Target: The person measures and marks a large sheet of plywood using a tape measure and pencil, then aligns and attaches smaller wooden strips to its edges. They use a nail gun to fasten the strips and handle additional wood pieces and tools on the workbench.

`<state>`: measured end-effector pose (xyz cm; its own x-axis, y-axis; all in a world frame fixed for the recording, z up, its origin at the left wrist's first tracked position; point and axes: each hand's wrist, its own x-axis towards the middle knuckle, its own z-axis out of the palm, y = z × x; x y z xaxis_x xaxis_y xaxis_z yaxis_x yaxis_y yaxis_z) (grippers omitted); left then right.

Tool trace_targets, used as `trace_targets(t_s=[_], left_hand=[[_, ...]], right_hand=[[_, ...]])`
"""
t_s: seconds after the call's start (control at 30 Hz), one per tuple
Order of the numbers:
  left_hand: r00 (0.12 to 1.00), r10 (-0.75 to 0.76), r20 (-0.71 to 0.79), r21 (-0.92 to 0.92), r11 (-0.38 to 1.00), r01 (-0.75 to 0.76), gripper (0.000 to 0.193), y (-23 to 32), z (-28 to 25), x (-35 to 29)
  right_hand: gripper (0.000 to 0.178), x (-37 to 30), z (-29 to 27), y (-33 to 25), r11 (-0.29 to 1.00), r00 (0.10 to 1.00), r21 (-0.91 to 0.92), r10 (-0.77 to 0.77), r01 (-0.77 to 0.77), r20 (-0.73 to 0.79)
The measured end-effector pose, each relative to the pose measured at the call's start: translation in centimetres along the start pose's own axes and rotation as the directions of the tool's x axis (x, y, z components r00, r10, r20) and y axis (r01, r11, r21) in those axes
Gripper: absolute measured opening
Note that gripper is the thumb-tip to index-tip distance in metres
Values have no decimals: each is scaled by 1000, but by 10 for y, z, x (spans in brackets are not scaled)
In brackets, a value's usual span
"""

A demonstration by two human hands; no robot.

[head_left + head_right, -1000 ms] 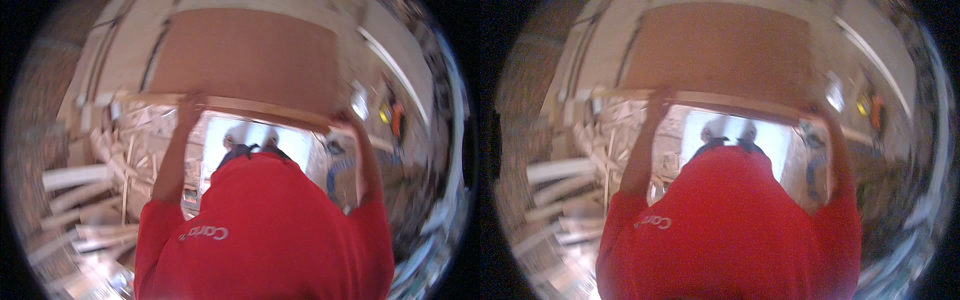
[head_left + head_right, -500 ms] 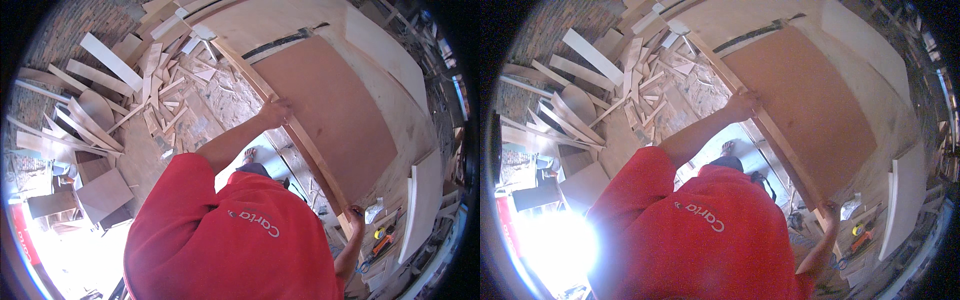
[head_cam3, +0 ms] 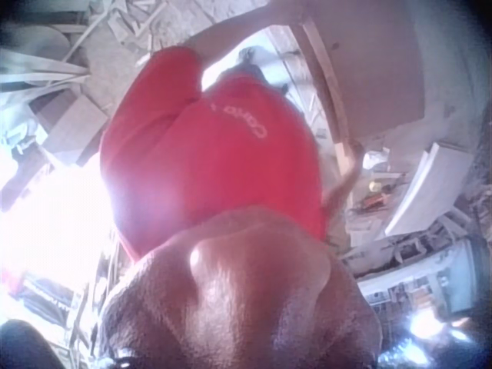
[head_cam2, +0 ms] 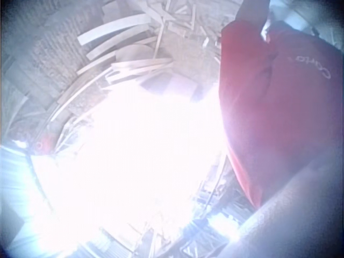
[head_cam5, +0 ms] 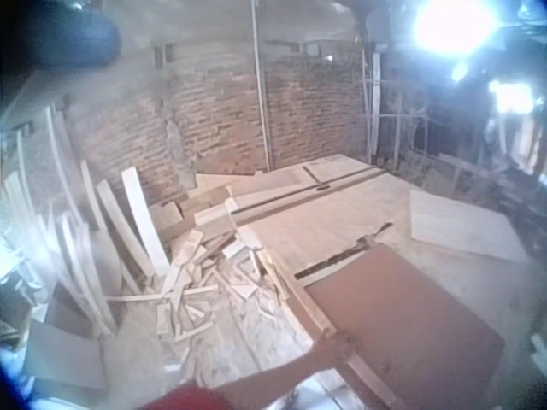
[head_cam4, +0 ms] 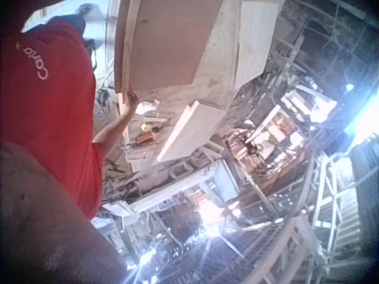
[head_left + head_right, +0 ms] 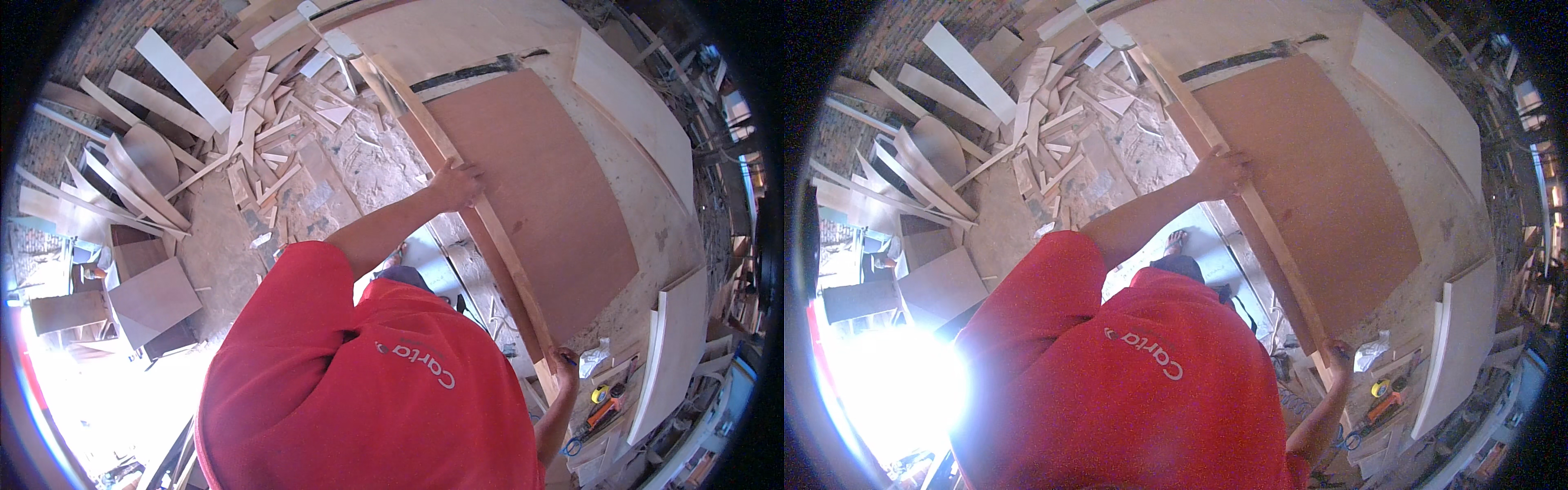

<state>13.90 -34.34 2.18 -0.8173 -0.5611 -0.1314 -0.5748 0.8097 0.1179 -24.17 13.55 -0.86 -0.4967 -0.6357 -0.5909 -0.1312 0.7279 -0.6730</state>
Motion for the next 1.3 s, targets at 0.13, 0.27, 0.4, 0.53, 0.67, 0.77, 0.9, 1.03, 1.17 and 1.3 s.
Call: trace_targets(t_s=[0.13,0.27,0.4,0.53,0.67,0.77,0.9,1.03,1.17,1.3], left_hand=[[999,-9,-40,-30,1000,7,48,1,1,-4],[1000,-17,10,-25,1000,18,49,2,2,-4],[999,-25,21,-52,998,26,51,0,5,-6],[998,-4,57,-17,1000,5,52,0,0,-5],[1000,-13,10,-9,1000,13,50,-4,7,-10],[1000,8,7,-2,1000,-8,47,-5,6,-5],[960,86,-265,-165,977,-133,42,-12,42,9],[1000,2,-25,-480,877,-14,41,-15,26,14],[995,9,-104,-181,983,-28,57,-24,15,21],[997,-79,12,-154,985,80,78,2,-14,29]], right_hand=[[38,-3,0,0,997,999,-73,-23,20,-37],[37,-1,-1,5,993,997,-112,-44,37,-56],[37,3,-4,6,997,997,27,70,-70,-20],[39,9,-10,27,999,999,-29,34,-34,-16],[39,-1,3,-6,983,988,-115,133,-141,-80],[41,0,-4,10,982,989,-124,141,-146,-47],[38,-7,-3,28,954,991,-285,-116,92,-67],[27,-21,15,-26,972,990,-208,86,-108,-109],[32,-19,11,-54,968,989,-241,33,-67,-145],[37,-23,17,-38,985,992,-160,36,-56,-125]])
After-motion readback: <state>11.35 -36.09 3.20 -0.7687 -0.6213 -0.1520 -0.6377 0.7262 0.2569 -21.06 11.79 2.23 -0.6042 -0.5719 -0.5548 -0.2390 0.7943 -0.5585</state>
